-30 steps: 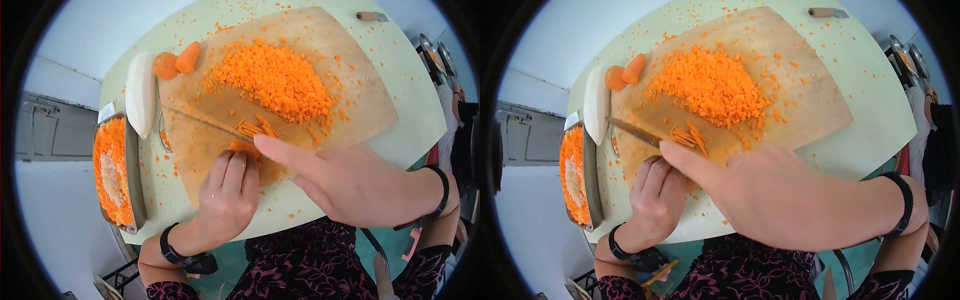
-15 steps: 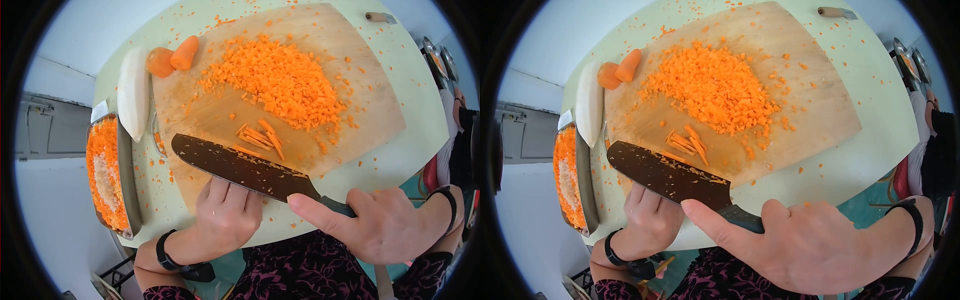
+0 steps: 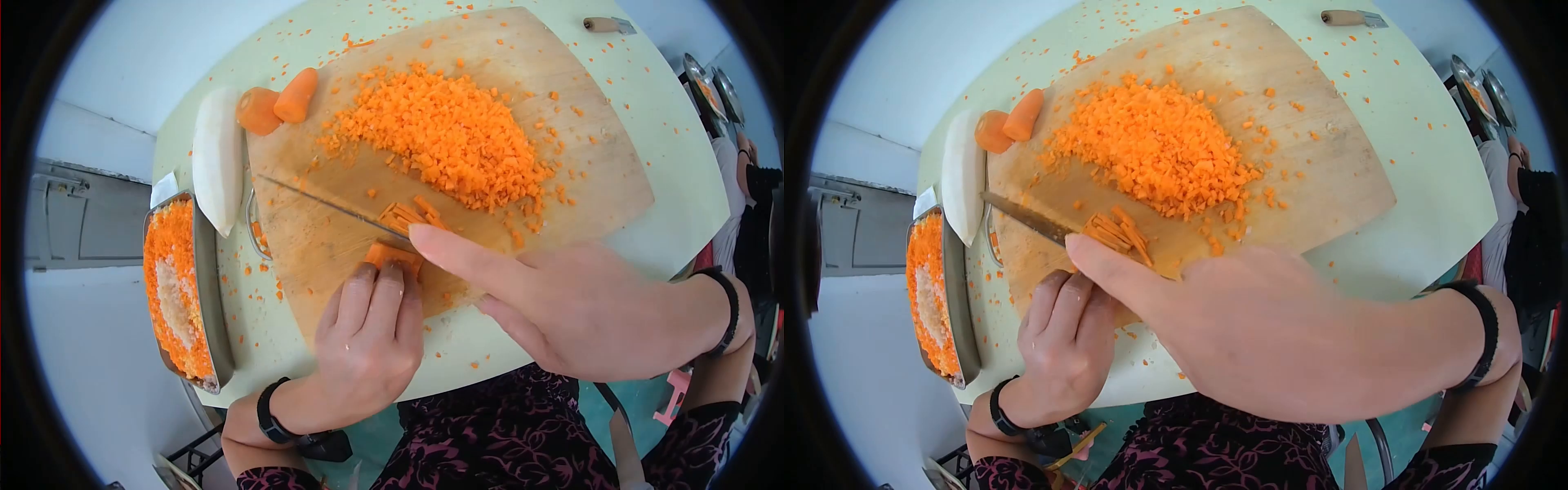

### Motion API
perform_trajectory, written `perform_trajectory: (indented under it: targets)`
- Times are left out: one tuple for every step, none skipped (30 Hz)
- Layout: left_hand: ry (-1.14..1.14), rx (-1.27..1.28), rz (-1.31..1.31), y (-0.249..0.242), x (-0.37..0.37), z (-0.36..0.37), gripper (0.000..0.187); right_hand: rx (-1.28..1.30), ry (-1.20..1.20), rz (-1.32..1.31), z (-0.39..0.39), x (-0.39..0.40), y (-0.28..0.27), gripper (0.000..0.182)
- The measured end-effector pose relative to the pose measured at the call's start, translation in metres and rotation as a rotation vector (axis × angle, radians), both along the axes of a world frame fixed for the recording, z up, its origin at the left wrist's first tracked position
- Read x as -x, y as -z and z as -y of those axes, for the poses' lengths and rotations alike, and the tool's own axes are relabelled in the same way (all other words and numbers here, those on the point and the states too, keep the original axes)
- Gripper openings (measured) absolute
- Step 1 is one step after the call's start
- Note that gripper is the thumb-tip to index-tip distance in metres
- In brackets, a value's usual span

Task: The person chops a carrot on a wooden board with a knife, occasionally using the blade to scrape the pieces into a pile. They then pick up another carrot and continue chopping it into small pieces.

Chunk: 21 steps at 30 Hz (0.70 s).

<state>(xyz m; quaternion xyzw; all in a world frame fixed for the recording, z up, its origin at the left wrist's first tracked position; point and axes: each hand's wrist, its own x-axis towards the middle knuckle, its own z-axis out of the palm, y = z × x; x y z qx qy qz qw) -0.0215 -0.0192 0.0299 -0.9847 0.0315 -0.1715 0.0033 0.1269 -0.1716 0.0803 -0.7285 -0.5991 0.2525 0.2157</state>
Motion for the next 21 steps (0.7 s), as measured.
perform_trajectory:
  targets:
    - [-0.003,0.009,-0.011,0.000,0.001,0.000,0.032,-0.007,0.000,-0.007,0.003,-0.001,-0.001,0.073]
    - [0.001,0.018,0.003,0.000,0.002,0.000,0.031,-0.010,-0.020,0.082,0.007,0.002,-0.004,0.073]
    - [0.008,0.027,0.018,0.001,0.003,0.000,0.029,-0.013,-0.038,0.171,0.013,0.009,-0.007,0.074]
    - [0.015,0.036,0.035,0.002,0.004,0.000,0.028,-0.016,-0.056,0.262,0.018,0.014,-0.009,0.075]
    - [0.019,0.034,0.035,0.003,0.004,0.000,0.026,-0.027,-0.052,0.285,0.021,0.016,-0.009,0.075]
    - [0.023,0.032,0.035,0.004,0.004,0.000,0.025,-0.039,-0.049,0.308,0.023,0.017,-0.008,0.075]
    - [0.024,0.030,0.033,0.004,0.004,0.000,0.024,-0.050,-0.048,0.329,0.025,0.018,-0.007,0.075]
    - [0.026,0.032,0.042,0.005,0.004,-0.001,0.023,-0.026,-0.049,0.322,0.025,0.019,-0.008,0.075]
    - [0.026,0.035,0.050,0.005,0.004,-0.001,0.023,0.000,-0.052,0.313,0.026,0.019,-0.011,0.074]
    - [0.027,0.039,0.058,0.006,0.004,-0.001,0.023,0.026,-0.054,0.304,0.026,0.019,-0.012,0.074]
    - [0.025,0.029,0.071,0.007,0.003,-0.001,0.023,0.020,-0.062,0.321,0.024,0.018,-0.012,0.075]
    - [0.024,0.019,0.085,0.008,0.002,0.000,0.023,0.014,-0.070,0.339,0.021,0.017,-0.012,0.076]
    - [0.022,0.009,0.100,0.009,0.002,0.000,0.023,0.008,-0.078,0.358,0.018,0.015,-0.012,0.077]
    - [0.018,0.016,0.076,0.008,0.002,0.001,0.023,0.037,-0.108,0.300,0.014,0.013,-0.011,0.078]
    - [0.014,0.019,0.051,0.005,0.003,0.002,0.023,0.063,-0.136,0.242,0.007,0.011,-0.009,0.079]
    - [0.014,0.018,0.029,0.003,0.003,0.002,0.023,0.085,-0.161,0.187,0.002,0.010,-0.006,0.080]
    - [0.010,-0.010,0.022,0.002,0.004,0.002,0.023,0.091,-0.131,0.165,-0.003,0.010,-0.003,0.081]
    - [0.007,-0.038,0.017,0.003,0.004,0.001,0.024,0.098,-0.101,0.144,-0.008,0.011,0.000,0.081]
    - [0.004,-0.065,0.014,0.004,0.005,0.002,0.024,0.105,-0.070,0.125,-0.010,0.011,0.001,0.082]
    - [-0.002,-0.078,0.028,0.004,0.004,0.002,0.024,0.109,-0.048,0.037,-0.010,0.006,0.000,0.082]
    - [-0.009,-0.089,0.042,0.005,0.004,0.002,0.024,0.115,-0.028,-0.052,-0.011,0.000,-0.001,0.082]
